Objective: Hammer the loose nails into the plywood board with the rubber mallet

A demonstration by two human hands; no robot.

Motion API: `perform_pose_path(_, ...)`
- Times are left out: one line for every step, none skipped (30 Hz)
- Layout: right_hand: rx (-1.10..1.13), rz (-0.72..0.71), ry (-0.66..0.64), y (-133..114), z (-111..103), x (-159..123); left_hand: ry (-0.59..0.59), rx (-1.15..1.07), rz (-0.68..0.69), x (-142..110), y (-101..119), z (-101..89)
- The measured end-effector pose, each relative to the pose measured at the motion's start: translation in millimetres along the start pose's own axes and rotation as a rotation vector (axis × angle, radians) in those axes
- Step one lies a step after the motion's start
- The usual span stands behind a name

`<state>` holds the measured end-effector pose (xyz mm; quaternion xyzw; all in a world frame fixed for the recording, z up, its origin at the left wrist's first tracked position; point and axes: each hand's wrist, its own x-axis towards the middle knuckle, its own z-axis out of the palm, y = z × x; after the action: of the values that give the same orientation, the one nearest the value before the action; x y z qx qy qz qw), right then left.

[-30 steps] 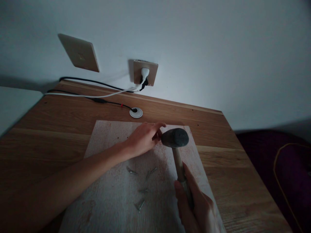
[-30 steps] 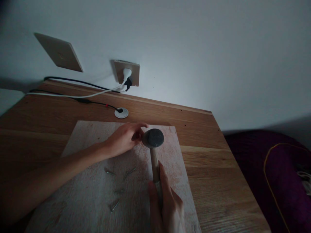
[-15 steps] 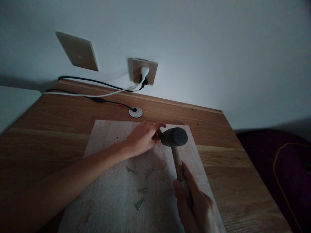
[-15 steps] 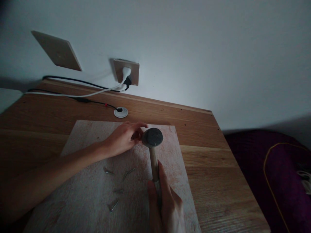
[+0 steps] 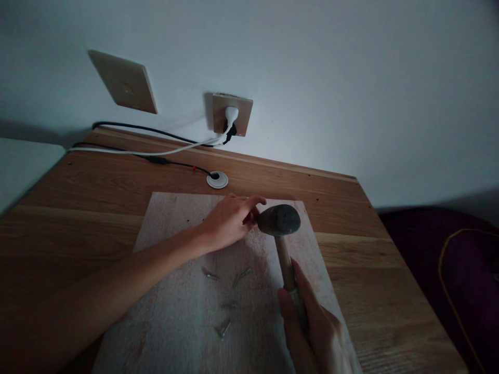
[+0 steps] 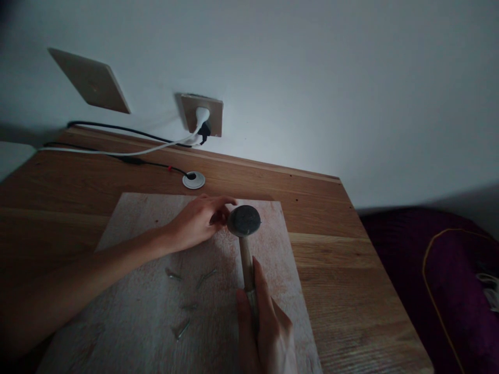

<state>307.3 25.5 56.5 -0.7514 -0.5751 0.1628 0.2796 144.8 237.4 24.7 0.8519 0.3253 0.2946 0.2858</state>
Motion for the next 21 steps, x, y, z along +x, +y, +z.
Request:
perform_pose_path(0.005,-0.001,0.002,-0.1,0.2,-0.2,0.003,-0.004,0.000,0.0,-0.3,0.1)
perform_pose_path(0.012,-0.003,0.005,0.0,0.5,-0.5,0.006,-0.009,-0.002,0.0,-0.5,0.1)
perform_pose_path(0.018,-0.004,0.007,0.3,0.8,-0.8,0.008,-0.017,-0.005,0.0,-0.6,0.0)
perform_pose_path(0.021,-0.003,0.011,0.5,1.0,-1.1,0.011,-0.026,-0.007,-0.1,-0.7,-0.1)
perform_pose_path(0.021,0.000,0.013,0.8,1.2,-1.3,0.012,-0.034,-0.010,-0.2,-0.6,-0.3)
perform_pose_path(0.018,0.004,0.015,1.0,1.3,-1.4,0.012,-0.041,-0.012,-0.2,-0.6,-0.5)
perform_pose_path(0.014,0.008,0.016,1.1,1.2,-1.4,0.013,-0.047,-0.016,-0.3,-0.5,-0.6)
perform_pose_path(0.008,0.010,0.014,1.0,0.9,-1.4,0.016,-0.052,-0.022,-0.2,-0.3,-0.6)
perform_pose_path(0.004,0.009,0.010,0.8,0.6,-1.4,0.016,-0.057,-0.028,-0.1,-0.2,-0.6)
perform_pose_path(-0.001,0.008,0.008,0.5,0.3,-1.4,0.016,-0.061,-0.033,0.0,-0.2,-0.4)
perform_pose_path(-0.007,0.007,0.006,0.2,0.0,-1.4,0.013,-0.064,-0.036,0.1,-0.2,-0.2)
perform_pose_path(-0.015,0.008,0.006,-0.2,-0.1,-1.5,0.014,-0.065,-0.037,0.2,-0.3,0.1)
perform_pose_path(-0.020,0.008,0.006,-0.6,0.0,-1.6,0.016,-0.065,-0.036,0.2,-0.5,0.4)
perform_pose_path(-0.021,0.005,0.006,-0.7,0.3,-1.8,0.019,-0.066,-0.031,0.0,-0.7,0.7)
perform_pose_path(-0.018,0.000,0.007,-0.7,0.8,-2.0,0.024,-0.069,-0.023,-0.1,-0.9,0.9)
perform_pose_path(-0.013,-0.006,0.009,-0.5,1.4,-2.2,0.030,-0.074,-0.013,-0.4,-1.1,1.0)
perform_pose_path(-0.007,-0.013,0.013,-0.1,2.1,-2.3,0.034,-0.079,-0.004,-0.7,-1.3,1.1)
perform_pose_path(-0.005,-0.018,0.014,0.4,2.7,-2.4,0.036,-0.081,0.002,-1.0,-1.3,1.1)
perform_pose_path(-0.008,-0.022,0.014,1.1,3.2,-2.4,0.037,-0.081,0.006,-1.2,-1.4,0.9)
perform_pose_path(-0.013,-0.024,0.011,1.8,3.5,-2.4,0.037,-0.078,0.006,-1.3,-1.3,0.8)
perform_pose_path(-0.020,-0.026,0.008,2.5,3.7,-2.4,0.038,-0.076,0.003,-1.4,-1.3,0.6)
